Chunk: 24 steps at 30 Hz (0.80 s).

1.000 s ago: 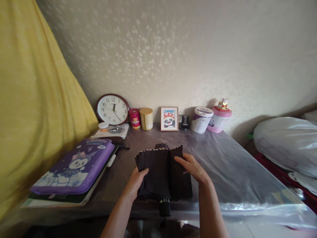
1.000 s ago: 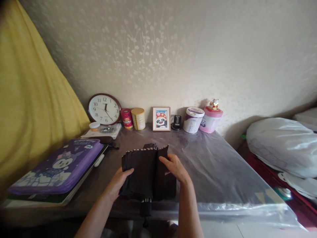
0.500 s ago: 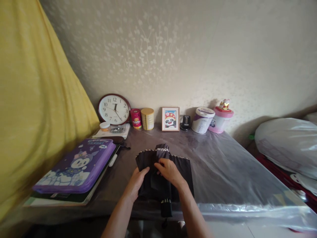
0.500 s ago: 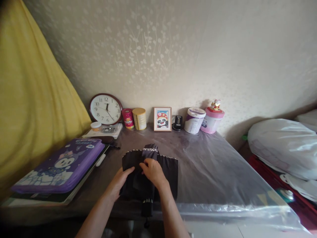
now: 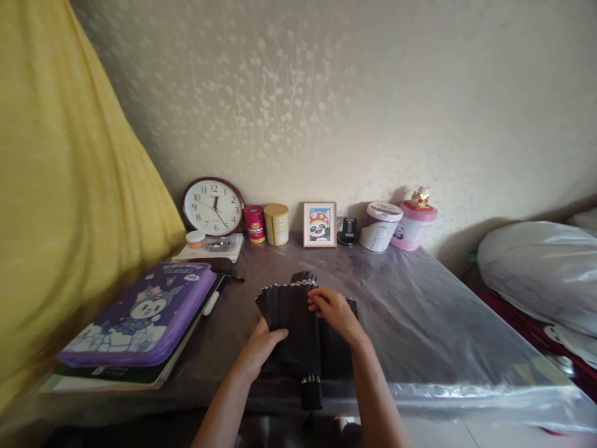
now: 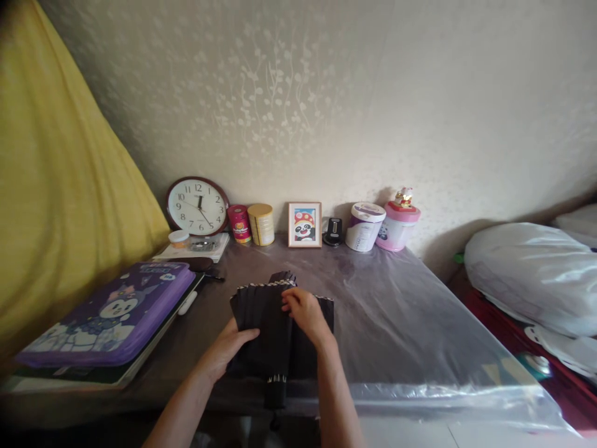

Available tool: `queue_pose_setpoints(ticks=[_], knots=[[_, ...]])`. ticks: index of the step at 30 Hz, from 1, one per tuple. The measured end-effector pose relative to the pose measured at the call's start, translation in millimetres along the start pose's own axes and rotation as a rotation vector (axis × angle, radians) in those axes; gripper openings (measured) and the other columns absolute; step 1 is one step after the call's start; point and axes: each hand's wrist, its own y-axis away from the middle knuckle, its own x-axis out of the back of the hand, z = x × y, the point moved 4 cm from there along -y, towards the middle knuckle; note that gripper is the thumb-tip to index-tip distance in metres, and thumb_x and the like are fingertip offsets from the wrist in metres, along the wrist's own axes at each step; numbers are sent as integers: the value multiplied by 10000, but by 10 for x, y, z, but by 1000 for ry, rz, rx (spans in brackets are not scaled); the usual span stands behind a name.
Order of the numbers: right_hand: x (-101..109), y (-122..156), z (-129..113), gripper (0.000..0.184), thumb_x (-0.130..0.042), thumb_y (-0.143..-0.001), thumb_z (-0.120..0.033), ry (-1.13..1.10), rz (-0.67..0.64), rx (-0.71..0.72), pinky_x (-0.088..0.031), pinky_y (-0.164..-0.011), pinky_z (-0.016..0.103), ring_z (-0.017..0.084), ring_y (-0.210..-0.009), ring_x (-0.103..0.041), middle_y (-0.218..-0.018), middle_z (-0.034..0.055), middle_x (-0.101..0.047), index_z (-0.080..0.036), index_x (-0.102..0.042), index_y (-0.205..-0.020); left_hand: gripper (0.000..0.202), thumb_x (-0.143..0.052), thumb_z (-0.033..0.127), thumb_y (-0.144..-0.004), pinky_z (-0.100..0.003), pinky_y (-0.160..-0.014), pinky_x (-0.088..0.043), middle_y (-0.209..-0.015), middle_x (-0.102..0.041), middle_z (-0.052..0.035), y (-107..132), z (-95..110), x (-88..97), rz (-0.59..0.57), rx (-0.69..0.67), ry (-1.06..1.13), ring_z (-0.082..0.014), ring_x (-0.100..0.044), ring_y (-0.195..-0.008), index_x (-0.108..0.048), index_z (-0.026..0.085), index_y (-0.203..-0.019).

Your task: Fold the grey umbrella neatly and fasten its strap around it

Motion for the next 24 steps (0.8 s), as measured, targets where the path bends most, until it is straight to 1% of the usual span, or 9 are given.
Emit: queue_pose_setpoints(ticks=[2, 4, 6, 9, 11, 13, 17, 20, 24], knots=[[211, -15, 136, 245, -412, -841, -228, 152, 78, -51, -487, -595, 218, 137, -719, -657, -801, 42, -683, -169, -640, -909, 455, -649, 70, -650, -293, -876, -469, -1075, -688, -64, 5, 7, 4, 4, -6, -19, -221, -623, -1013, -611, 190, -1088], [342, -26, 287, 261, -401, -844, -208, 347, 57, -93, -477, -618, 223, 136, -666, -649, -712, 41, -682, -163, -657, -823, 434, -646, 72, -653, -279, -868, -468, -1082, -685, -62, 10, 15, 7, 3, -15, -37, -216, -623, -1009, -619, 189, -1070], [416, -38, 410, 283, -387, -845, -171, 486, 54, -108, -477, -672, 236, 150, -696, -655, -684, 48, -688, -157, -670, -831, 400, -644, 77, -657, -273, -879, -461, -1070, -689, -59, 11, 18, 9, 0, -20, -46, -212, -619, -1017, -628, 189, -1040], [459, -69, 481, 304, -392, -840, -128, 563, 105, -71, -455, -825, 263, 177, -905, -646, -905, 89, -709, -149, -662, -978, 373, -650, 79, -653, -271, -898, -450, -1067, -689, -56, 14, 25, 6, -2, -27, -49, -215, -609, -1040, -636, 193, -1008], [479, -91, 473, 350, -381, -841, -104, 588, 159, -44, -405, -931, 281, 186, -1067, -584, -1124, 118, -647, -142, -622, -1091, 372, -654, 84, -653, -278, -891, -457, -1077, -686, -60, 19, 32, -1, -7, -20, -41, -222, -611, -1037, -632, 190, -1009], [495, -105, 450, 398, -350, -843, -77, 609, 211, -20, -371, -979, 293, 183, -1143, -535, -1226, 121, -589, -141, -585, -1158, 377, -652, 86, -657, -287, -884, -465, -1084, -683, -66, 24, 36, -11, -16, -4, -26, -227, -616, -1029, -623, 184, -1020], [450, -116, 443, 365, -363, -850, -87, 598, 152, 16, -430, -895, 247, 156, -1006, -614, -1075, 77, -675, -177, -629, -1083, 366, -651, 85, -656, -308, -880, -475, -1044, -696, -73, 29, 30, -15, -14, 20, -16, -238, -622, -1018, -628, 183, -1007], [492, -94, 459, 338, -379, -857, -114, 625, 186, -19, -408, -911, 276, 187, -1039, -595, -1099, 112, -657, -154, -619, -1091, 352, -659, 93, -654, -306, -877, -480, -1027, -702, -70, 30, 26, -3, 1, 24, -22, -234, -625, -1013, -630, 183, -993], [729, 12, 488, 337, -367, -875, -171, 741, 332, -249, -385, -901, 323, 238, -1074, -566, -1130, 154, -624, -125, -581, -1131, 350, -641, 127, -685, -290, -886, -478, -1080, -686, -62, 31, 31, -2, -29, 5, -59, -214, -624, -1022, -612, 181, -1030]])
